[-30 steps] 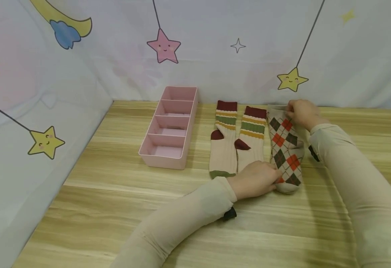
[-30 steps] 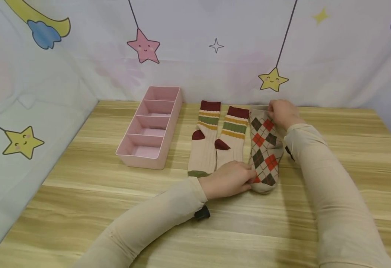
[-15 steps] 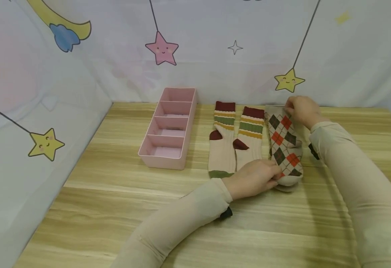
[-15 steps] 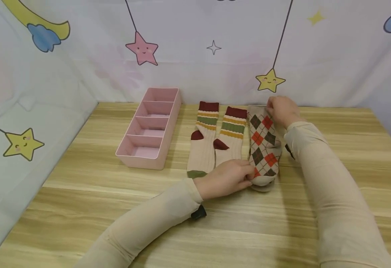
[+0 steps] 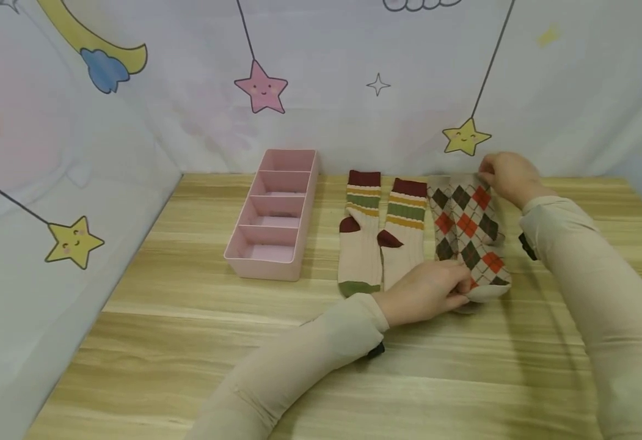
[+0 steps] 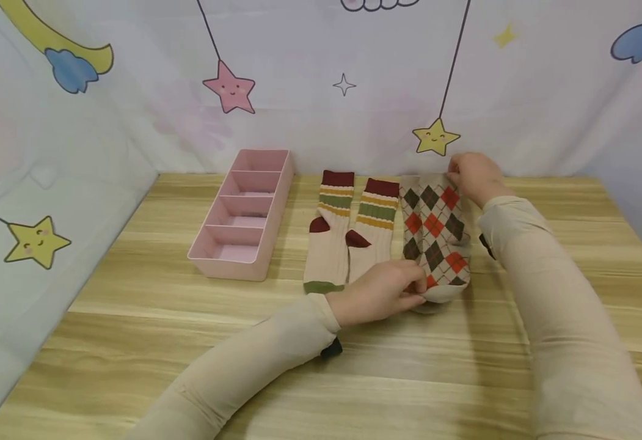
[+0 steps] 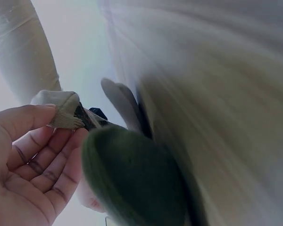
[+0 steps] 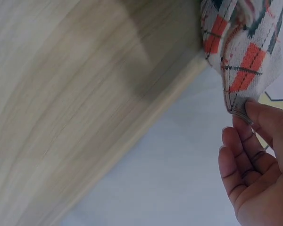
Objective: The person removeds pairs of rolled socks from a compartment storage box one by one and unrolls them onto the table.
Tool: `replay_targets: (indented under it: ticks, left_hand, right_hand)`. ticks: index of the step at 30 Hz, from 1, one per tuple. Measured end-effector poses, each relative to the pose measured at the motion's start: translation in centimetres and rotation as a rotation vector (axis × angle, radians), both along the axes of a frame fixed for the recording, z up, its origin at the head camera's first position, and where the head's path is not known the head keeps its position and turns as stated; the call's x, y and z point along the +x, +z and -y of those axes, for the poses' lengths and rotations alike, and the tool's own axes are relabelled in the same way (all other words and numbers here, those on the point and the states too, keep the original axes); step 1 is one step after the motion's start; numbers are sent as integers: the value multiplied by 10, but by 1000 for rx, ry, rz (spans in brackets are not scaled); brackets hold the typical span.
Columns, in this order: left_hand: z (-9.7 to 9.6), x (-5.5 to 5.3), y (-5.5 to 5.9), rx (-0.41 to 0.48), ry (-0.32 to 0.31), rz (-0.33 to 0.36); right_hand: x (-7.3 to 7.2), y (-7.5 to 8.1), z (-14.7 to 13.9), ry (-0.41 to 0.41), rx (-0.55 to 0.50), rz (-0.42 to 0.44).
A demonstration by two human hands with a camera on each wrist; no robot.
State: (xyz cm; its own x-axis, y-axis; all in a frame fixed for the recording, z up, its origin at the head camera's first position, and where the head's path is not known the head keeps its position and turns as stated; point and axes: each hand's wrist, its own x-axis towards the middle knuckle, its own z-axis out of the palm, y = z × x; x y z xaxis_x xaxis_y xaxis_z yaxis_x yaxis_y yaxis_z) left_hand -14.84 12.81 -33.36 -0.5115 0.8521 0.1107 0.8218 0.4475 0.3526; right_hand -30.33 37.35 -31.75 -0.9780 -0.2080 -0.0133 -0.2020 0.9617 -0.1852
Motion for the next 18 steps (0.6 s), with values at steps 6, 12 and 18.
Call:
replay_targets:
  ticks: [6, 12, 18]
  left_hand:
    - [-18, 4, 2, -48, -28, 20]
    - [-35, 9, 0, -65, -56, 40]
    - [-50, 11, -4, -63, -58, 58]
  right_hand:
    - [7, 0, -15, -18, 25, 5]
    - [16, -4, -28, -42, 28, 46]
    - [24, -11, -41, -66, 27, 37]
